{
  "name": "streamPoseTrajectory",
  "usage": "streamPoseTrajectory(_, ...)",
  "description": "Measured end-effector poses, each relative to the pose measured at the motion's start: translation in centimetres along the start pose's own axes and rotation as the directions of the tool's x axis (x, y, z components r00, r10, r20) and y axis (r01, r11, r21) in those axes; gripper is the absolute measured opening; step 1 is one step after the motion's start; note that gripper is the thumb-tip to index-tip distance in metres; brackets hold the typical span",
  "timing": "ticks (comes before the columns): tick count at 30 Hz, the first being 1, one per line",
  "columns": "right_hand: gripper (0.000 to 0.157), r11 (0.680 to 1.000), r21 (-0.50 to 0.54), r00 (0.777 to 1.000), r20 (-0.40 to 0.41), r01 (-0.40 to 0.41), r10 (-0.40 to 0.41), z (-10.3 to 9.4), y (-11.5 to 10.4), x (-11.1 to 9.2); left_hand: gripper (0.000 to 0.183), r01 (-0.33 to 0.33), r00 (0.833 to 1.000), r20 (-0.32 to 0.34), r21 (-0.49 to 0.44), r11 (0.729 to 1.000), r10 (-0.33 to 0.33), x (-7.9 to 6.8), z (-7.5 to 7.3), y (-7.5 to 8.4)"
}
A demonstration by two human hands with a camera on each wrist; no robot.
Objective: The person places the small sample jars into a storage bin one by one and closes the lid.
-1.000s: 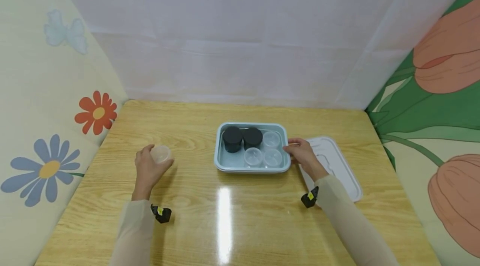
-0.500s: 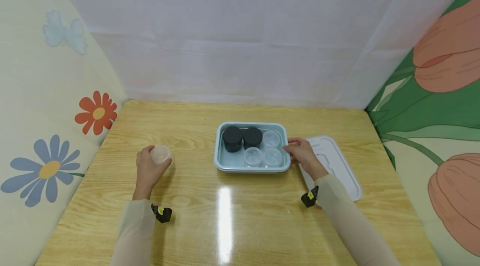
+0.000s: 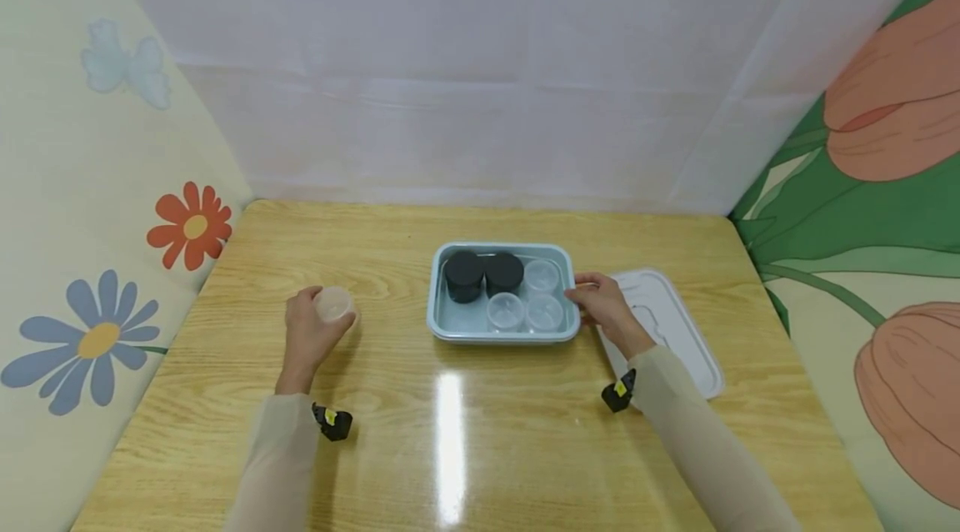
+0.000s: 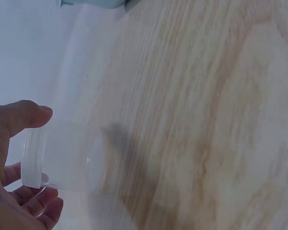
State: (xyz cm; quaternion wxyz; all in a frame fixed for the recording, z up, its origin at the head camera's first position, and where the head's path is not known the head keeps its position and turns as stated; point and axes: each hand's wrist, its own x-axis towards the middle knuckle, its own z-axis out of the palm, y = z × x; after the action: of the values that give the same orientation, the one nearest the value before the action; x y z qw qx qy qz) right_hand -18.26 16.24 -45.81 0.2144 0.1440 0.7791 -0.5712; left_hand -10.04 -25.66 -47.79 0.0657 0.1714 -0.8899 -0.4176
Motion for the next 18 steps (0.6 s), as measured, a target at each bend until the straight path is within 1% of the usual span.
streamPoseTrajectory(2,0.044,1.000,0.000,1.000,0.000,0.002,-0.002,0.0,0.0,0.0,0.071,0.003,1.000,0.019,-0.003,1.000,-0.003,0.0,0.2,0.4)
streamPoseTrajectory(6,0.044,1.000,0.003,1.000,-0.002,0.002,-0.002,0.0,0.0,-0.1,0.070,-0.006,0.999,0.032,-0.008,1.000,0.006,0.3,0.7,1.3)
streamPoseTrajectory(9,0.043,1.000,0.002,1.000,-0.001,-0.002,0.002,0.0,0.0,0.0,0.070,-0.026,0.999,0.037,-0.007,1.000,0.026,0.5,1.2,2.0)
streamPoseTrajectory(13,0.043,1.000,-0.002,1.000,0.001,-0.003,0.003,0.0,0.1,0.0,0.071,-0.052,0.995,0.079,-0.010,0.999,0.053,0.7,1.7,3.0)
streamPoseTrajectory(18,0.043,1.000,0.001,1.000,-0.002,0.002,-0.002,0.0,0.1,0.0,0.071,-0.105,0.990,0.097,-0.026,0.994,0.107,0.8,2.3,4.7)
